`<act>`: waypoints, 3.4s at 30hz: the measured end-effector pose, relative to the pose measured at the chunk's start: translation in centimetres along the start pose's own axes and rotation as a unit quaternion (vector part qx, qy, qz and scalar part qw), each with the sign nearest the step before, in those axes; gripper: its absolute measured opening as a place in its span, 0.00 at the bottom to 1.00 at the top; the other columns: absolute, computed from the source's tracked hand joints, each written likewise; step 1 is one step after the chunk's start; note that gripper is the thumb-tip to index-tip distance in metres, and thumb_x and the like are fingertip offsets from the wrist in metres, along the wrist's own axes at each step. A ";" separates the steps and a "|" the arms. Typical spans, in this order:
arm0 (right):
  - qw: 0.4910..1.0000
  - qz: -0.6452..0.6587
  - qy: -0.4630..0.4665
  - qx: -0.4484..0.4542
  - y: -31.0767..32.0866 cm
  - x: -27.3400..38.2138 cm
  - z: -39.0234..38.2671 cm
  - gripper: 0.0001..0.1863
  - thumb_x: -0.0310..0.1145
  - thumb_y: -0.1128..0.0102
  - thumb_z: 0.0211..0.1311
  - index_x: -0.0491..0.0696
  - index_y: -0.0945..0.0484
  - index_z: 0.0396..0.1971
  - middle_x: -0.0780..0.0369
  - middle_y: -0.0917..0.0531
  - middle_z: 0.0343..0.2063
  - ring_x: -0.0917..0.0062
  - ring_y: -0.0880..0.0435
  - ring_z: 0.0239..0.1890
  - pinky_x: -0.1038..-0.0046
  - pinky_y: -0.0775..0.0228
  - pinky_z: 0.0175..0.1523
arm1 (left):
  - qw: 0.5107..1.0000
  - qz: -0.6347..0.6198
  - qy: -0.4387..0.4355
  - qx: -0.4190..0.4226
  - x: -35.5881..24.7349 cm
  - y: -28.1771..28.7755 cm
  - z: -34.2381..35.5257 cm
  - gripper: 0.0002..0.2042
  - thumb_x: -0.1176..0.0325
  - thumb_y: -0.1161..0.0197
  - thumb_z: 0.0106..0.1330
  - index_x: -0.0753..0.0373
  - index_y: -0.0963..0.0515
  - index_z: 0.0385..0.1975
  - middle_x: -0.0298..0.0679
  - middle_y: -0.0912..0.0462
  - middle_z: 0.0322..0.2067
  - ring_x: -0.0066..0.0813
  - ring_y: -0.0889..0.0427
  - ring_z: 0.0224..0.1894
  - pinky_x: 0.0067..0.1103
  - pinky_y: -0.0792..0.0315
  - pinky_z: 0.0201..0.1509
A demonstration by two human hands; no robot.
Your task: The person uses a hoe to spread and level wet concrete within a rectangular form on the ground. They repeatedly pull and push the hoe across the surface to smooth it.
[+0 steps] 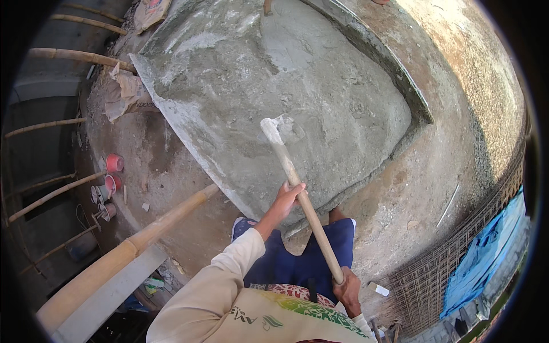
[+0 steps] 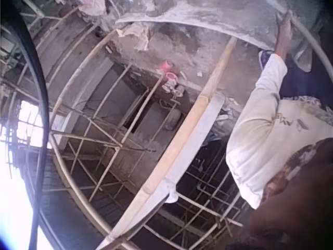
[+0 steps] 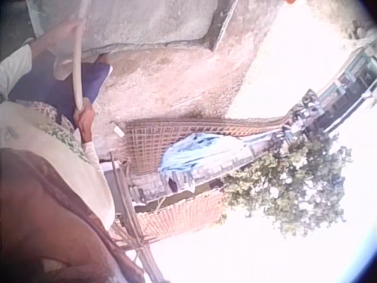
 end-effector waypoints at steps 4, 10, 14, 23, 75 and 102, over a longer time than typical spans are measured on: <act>0.998 -0.002 0.020 0.063 0.4 6.3 -0.4 0.11 0.33 0.30 0.60 0.45 0.22 0.37 0.47 0.15 0.28 0.43 0.14 0.36 0.49 0.24 0.40 | 0.998 -0.011 0.067 -0.017 0.5 17.7 -13.2 0.25 0.62 0.33 0.75 0.67 0.29 0.66 0.49 0.16 0.51 0.42 0.13 0.54 0.38 0.19 0.63; 0.984 -0.130 0.096 0.081 -1.3 17.9 4.8 0.19 0.33 0.28 0.59 0.44 0.23 0.48 0.44 0.13 0.31 0.42 0.12 0.40 0.46 0.22 0.45 | 0.793 -0.286 -0.408 -0.351 -17.9 51.0 -36.8 0.24 0.59 0.46 0.82 0.65 0.33 0.71 0.39 0.14 0.48 0.35 0.16 0.54 0.37 0.22 0.65; 0.974 -0.138 0.147 0.103 -2.0 27.4 7.1 0.31 0.32 0.31 0.59 0.52 0.24 0.65 0.43 0.12 0.37 0.43 0.12 0.42 0.46 0.20 0.48 | 0.872 -0.178 -0.448 -0.078 -36.4 37.8 -41.4 0.32 0.51 0.52 0.85 0.67 0.45 0.79 0.44 0.13 0.43 0.34 0.13 0.42 0.31 0.18 0.51; 0.985 -0.145 0.098 0.005 -8.1 26.9 3.7 0.36 0.30 0.37 0.56 0.59 0.23 0.70 0.46 0.11 0.36 0.45 0.11 0.40 0.48 0.19 0.47 | 0.957 0.095 -0.209 0.177 -35.7 26.4 -39.0 0.35 0.46 0.56 0.86 0.75 0.42 0.74 0.47 0.18 0.23 0.33 0.17 0.22 0.24 0.21 0.28; 0.731 0.640 0.042 -0.233 -31.6 47.9 1.9 0.23 0.50 0.39 0.78 0.52 0.25 0.63 0.63 0.16 0.48 0.73 0.15 0.52 0.65 0.24 0.58 | 0.968 -0.012 0.209 0.140 -24.6 35.9 -10.2 0.24 0.75 0.36 0.72 0.64 0.36 0.64 0.51 0.23 0.54 0.52 0.15 0.50 0.54 0.17 0.53; 0.638 0.768 -0.058 -0.007 -50.2 77.3 25.7 0.39 0.65 0.54 0.80 0.47 0.31 0.72 0.55 0.22 0.63 0.69 0.23 0.66 0.63 0.26 0.64 | 0.874 0.449 -0.170 0.074 -53.5 49.7 0.1 0.13 0.60 0.46 0.80 0.64 0.21 0.47 0.36 0.20 0.32 0.24 0.20 0.33 0.27 0.23 0.36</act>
Point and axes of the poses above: each hand's wrist, its own z-axis towards the middle knuckle, its own y-axis out of the back of the hand, x = y × z, the point moved 10 cm from there along z, towards the middle knuckle
